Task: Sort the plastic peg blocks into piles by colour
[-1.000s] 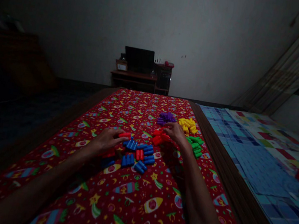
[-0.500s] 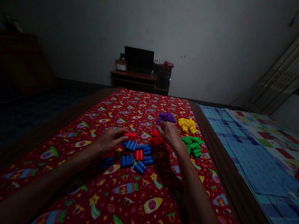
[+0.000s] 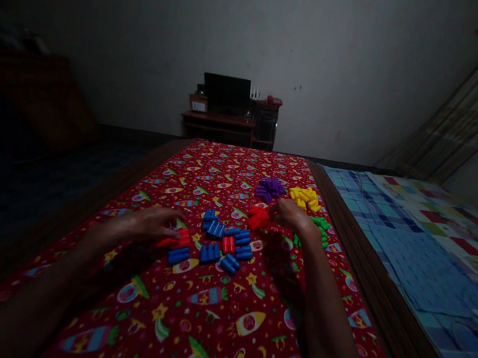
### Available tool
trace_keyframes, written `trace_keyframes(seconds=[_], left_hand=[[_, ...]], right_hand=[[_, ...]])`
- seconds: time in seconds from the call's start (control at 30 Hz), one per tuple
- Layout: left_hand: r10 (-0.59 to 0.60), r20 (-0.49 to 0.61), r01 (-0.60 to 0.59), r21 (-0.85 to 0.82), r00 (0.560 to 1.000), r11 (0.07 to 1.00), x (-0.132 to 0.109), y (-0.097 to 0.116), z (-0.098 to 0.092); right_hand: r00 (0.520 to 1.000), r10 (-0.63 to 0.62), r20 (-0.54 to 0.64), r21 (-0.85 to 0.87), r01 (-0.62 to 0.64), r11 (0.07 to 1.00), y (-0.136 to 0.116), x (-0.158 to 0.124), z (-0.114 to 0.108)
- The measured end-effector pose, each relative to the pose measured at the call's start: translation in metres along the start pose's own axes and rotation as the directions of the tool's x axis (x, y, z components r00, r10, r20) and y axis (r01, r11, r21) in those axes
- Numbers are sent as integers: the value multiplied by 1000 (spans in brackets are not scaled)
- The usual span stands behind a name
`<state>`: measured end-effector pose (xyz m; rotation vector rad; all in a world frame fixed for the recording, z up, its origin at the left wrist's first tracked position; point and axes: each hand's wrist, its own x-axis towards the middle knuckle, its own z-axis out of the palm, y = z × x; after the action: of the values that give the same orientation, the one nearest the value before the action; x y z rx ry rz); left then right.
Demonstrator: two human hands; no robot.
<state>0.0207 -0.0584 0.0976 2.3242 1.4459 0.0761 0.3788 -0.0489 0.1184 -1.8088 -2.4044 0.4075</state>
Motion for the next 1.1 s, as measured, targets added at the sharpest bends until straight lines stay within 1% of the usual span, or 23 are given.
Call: trace_keyframes(seconds=[0.1, 0.17, 0.23, 0.27, 0.3, 0.37, 0.43, 0.5, 0.53, 0.6, 0.67, 0.73, 0.83, 0.9, 0.97, 1.0, 1.07, 1.1], left_hand=[[-12, 84, 11, 10, 996, 1000, 5, -3, 9], [8, 106, -7, -2, 994, 1000, 11, -2, 14], [25, 84, -21, -43, 996, 999, 17, -2, 14], [24, 47, -21, -69, 999, 997, 20, -1, 14], [16, -17, -17, -97, 1000, 995, 22, 0, 14], [-6, -163, -21, -163, 987, 986, 24, 5, 15], [8, -267, -70, -222, 964, 973, 26, 13, 18], [51, -306, -128, -239, 951, 963, 28, 23, 25], [73, -304, -149, -233, 950, 961, 28, 28, 28], [101, -295, -173, -230, 950, 958, 28, 36, 34], [110, -287, -187, -257, 952, 948, 29, 40, 37], [109, -292, -195, -285, 950, 938, 30, 42, 38], [103, -284, -192, -308, 953, 932, 30, 42, 37], [105, -278, -199, -336, 955, 920, 31, 43, 38], [115, -288, -218, -358, 951, 908, 30, 43, 40], [121, -298, -228, -359, 947, 905, 30, 43, 41], [132, -312, -246, -364, 941, 898, 30, 42, 43], [136, -309, -252, -374, 941, 892, 30, 41, 45]], right_hand=[[995, 81, 62, -73, -76, 994, 6, -1, 1], [990, 136, 45, -120, -130, 984, 4, -1, 5], [985, 170, -18, -174, -170, 970, -2, 0, 9], [984, 168, -65, -199, -178, 964, -6, 0, 10], [982, 151, -116, -216, -174, 961, -12, 0, 11], [978, 62, -200, -200, -102, 974, -30, -1, 15], [966, -94, -240, -103, 71, 992, -55, -1, 24], [933, -271, -236, 33, 287, 957, -81, -2, 37], [915, -333, -228, 78, 358, 930, -92, -2, 43], [897, -390, -206, 124, 419, 899, -104, -1, 53], [901, -395, -179, 148, 421, 895, -102, 2, 55], [908, -381, -176, 199, 412, 889, -89, 5, 49], [928, -318, -195, 289, 364, 885, -66, 10, 36], [938, -298, -176, 382, 344, 858, -59, 12, 33], [932, -341, -123, 468, 358, 808, -62, 13, 37], [924, -371, -98, 481, 370, 795, -66, 13, 40], [909, -413, -58, 434, 396, 810, -76, 13, 45], [908, -415, -55, 395, 402, 826, -78, 12, 46]])
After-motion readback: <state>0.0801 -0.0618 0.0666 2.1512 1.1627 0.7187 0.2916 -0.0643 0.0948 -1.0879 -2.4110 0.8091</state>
